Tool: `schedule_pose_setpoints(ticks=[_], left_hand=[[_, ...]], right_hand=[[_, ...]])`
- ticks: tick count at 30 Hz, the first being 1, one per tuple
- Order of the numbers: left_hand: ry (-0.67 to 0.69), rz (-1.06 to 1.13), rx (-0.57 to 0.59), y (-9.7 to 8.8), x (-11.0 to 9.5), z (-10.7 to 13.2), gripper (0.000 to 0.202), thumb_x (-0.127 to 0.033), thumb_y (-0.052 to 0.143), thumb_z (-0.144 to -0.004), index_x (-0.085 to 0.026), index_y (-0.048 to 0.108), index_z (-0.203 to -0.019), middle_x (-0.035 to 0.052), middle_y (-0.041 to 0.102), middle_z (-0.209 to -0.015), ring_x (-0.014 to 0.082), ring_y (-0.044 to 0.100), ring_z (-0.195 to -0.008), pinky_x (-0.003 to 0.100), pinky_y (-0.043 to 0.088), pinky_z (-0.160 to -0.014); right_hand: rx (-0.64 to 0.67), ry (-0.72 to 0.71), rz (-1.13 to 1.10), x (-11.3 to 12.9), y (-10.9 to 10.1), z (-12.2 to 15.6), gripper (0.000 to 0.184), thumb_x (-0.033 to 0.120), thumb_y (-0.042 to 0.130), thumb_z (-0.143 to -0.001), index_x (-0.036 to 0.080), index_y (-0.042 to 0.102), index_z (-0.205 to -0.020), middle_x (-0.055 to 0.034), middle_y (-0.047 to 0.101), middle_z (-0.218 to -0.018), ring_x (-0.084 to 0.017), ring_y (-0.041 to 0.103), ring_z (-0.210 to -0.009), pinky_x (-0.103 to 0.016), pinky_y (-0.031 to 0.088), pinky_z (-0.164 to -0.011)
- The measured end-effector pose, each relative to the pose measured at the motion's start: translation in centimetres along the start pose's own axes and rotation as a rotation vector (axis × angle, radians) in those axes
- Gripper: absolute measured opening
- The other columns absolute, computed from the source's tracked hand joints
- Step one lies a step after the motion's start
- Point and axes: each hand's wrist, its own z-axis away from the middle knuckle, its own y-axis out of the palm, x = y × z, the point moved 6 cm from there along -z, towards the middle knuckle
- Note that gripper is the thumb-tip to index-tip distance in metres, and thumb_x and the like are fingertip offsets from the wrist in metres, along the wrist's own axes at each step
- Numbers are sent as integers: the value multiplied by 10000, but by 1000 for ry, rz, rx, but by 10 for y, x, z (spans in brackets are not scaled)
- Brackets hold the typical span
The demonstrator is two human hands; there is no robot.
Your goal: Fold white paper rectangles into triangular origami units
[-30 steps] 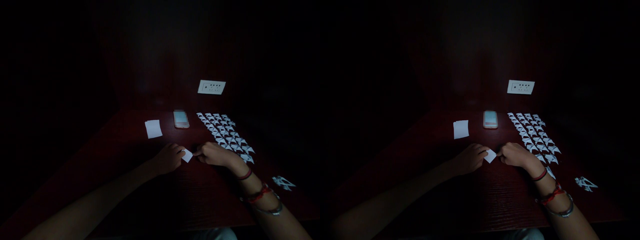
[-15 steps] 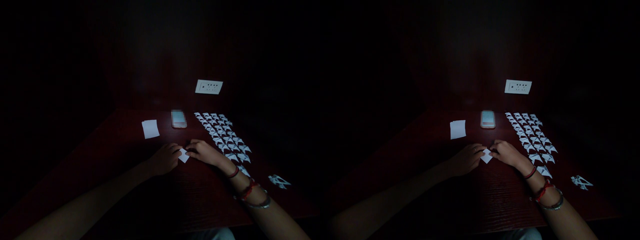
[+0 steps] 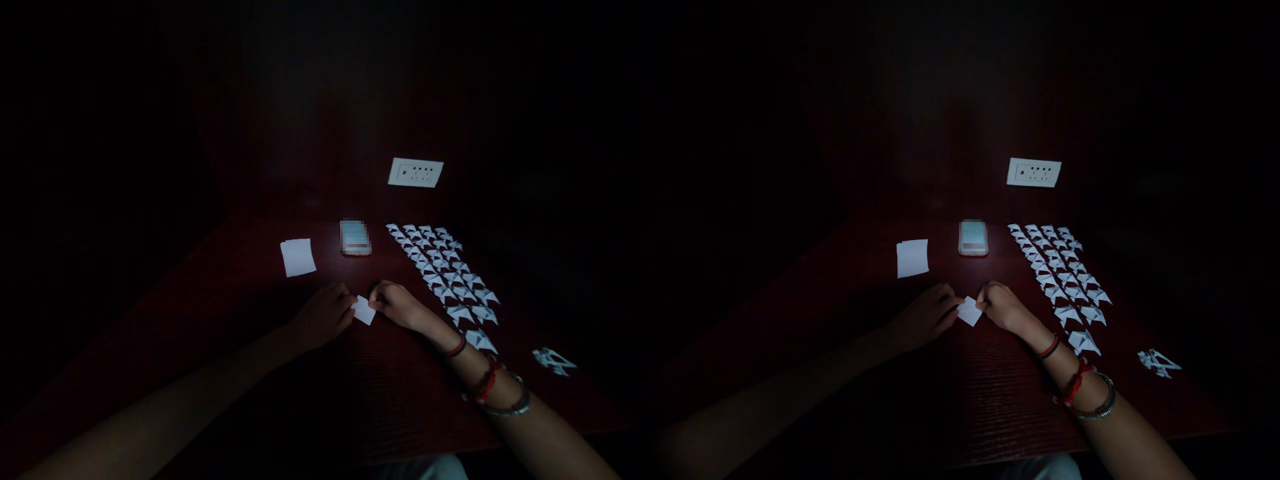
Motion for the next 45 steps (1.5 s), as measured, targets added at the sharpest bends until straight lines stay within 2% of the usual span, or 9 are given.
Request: schedule_pose_setpoints(ticks=[4,13,18,25,29,35,38,45], left_hand=[[-58,3,-28,1,7,0,231,-245,420,-832,-164,455,-1046,49,452,-946,165,440,-857,314,371,-765],[-47,49,-15,3,10,0,210,-264,465,-799,-164,492,-982,50,450,-940,174,435,-866,317,384,-768],[-49,61,-39,1,12,1,335,-253,493,-776,-152,428,-1089,66,434,-993,183,419,-906,330,382,-803],[-49,134,-55,0,14,1,311,-223,516,-751,-186,443,-1052,50,419,-1002,182,405,-927,339,378,-819],[-36,201,-81,-3,13,1,294,-193,533,-730,-176,436,-1007,54,414,-1030,187,392,-969,343,368,-842],[-61,246,-148,-14,10,0,192,-197,509,-759,-180,445,-939,50,417,-1011,178,404,-970,339,381,-834],[-75,221,-198,-22,9,-1,78,-203,439,-811,-180,470,-879,46,424,-981,167,408,-965,335,379,-835],[-27,118,-316,-33,4,0,78,-167,425,-817,-178,501,-829,33,431,-938,158,407,-958,327,379,-832]], right_hand=[[-39,29,20,0,-2,0,56,152,547,-693,149,586,-733,-47,575,-787,-134,526,-740,-237,391,-681],[-15,44,-37,1,1,-1,49,148,550,-677,148,589,-706,-43,602,-766,-133,542,-718,-236,398,-668],[11,75,-120,-3,3,-2,74,142,526,-682,139,595,-709,-32,603,-716,-111,528,-640,-219,395,-607],[47,94,-298,-7,7,-3,95,186,520,-699,123,588,-723,-12,568,-667,-94,492,-595,-210,385,-562],[6,38,-310,2,3,-2,99,196,510,-716,130,581,-730,3,526,-652,-91,468,-604,-209,375,-568],[-155,-115,-179,27,-15,3,65,175,508,-729,161,568,-709,3,480,-695,-98,452,-646,-213,360,-592],[-196,-195,-110,41,-22,9,83,157,482,-751,164,563,-732,-6,476,-726,-104,455,-673,-222,354,-613],[-290,-314,134,61,-28,20,112,183,440,-797,173,551,-802,-27,497,-775,-142,446,-761,-286,307,-710]])
